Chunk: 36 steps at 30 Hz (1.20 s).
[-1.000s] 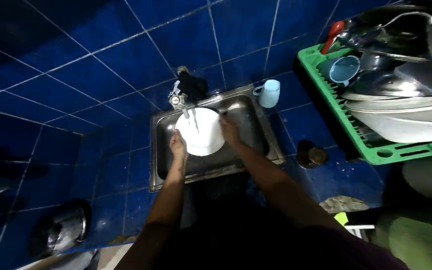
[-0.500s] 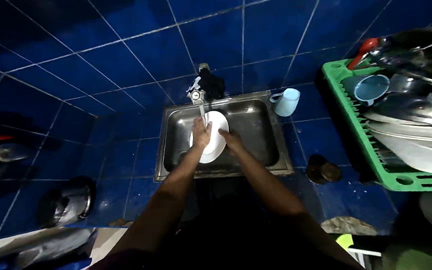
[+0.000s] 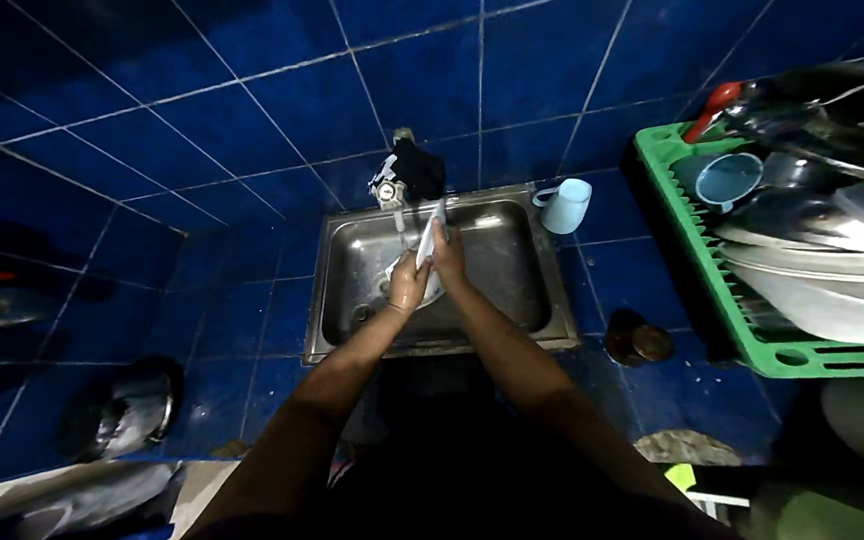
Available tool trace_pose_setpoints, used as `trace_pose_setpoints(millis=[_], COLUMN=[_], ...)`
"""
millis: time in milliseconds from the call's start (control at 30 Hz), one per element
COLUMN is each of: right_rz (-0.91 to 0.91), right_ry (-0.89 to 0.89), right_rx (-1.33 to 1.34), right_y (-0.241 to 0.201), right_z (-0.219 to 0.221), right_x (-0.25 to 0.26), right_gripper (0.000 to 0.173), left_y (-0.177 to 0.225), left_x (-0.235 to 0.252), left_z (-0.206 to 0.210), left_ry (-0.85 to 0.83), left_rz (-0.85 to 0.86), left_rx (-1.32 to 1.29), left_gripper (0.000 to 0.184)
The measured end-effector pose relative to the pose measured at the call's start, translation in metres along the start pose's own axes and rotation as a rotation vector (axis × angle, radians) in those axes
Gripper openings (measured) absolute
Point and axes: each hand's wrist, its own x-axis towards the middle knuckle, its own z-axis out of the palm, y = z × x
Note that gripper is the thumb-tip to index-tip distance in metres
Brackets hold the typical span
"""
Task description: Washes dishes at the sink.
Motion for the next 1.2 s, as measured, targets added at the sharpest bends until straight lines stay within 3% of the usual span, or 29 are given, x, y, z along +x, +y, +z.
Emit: trace_pose_setpoints(millis=[100,167,233,333,400,467,533,667,800,867,1000,1100,1200], right_rz=[-0.270,-0.479,-0.576,-0.507,-0.517,-0.635,-0.692,-0.302,-0.447,-0.462,-0.160,-0.372,-0.583], right_ry=[-0.046,-0.047,0.043,0.188,0.037,-0.068,-0.076,0.075,-0.070,-0.090,0.050,0.045,-0.060], right_rx=[-0.276,-0.505,-0.662,-0.565,-0.463,-0.383,-0.443,-0.550,-0.479,-0.509,-0.511,-0.517,-0.504], right_y=[0.010,0.010,0.014,0.022,0.023,0.028,0.040,0.051,0.045,0.060,0.079,0.067,0.050], right_z=[0.019,0.019,0.014,0.009,0.018,0.027,0.018,-0.013,0.009,-0.004,-0.045,-0.019,-0.006], right_x=[-0.021,-0.022,0.002,0.036,0.011,-0.014,0.003,0.040,-0.024,-0.021,0.006,-0.031,-0.037], right_gripper=[0.054,0.036,0.035,0.041,0.048,0.046,0.043,0.047,0.044,0.043,0.041,0.049,0.046], left_y=[0.022,0.017,0.013,0.019,0.019,0.021,0.023,0.027,0.021,0.022,0.025,0.025,0.023], left_x=[0.015,0.016,0.012,0.009,0.012,0.013,0.013,0.012,0.014,0.015,0.009,0.015,0.010], left_z=[-0.013,-0.022,-0.021,-0.018,-0.019,-0.021,-0.023,-0.017,-0.004,-0.004,-0.007,-0.001,0.002], left_ry=[0.097,0.101,0.120,0.147,0.139,0.117,0.139,0.192,0.236,0.306,0.392,0.393,0.216], left_rz=[-0.375,-0.440,-0.508,-0.594,-0.607,-0.578,-0.591,-0.640,-0.693,-0.731,-0.740,-0.746,-0.659], left_rx=[-0.278,-0.345,-0.389,-0.409,-0.431,-0.490,-0.552,-0.574,-0.545,-0.562,-0.615,-0.633,-0.571], left_gripper=[0.041,0.045,0.053,0.057,0.053,0.037,0.038,0.051,0.055,0.054,0.057,0.059,0.056])
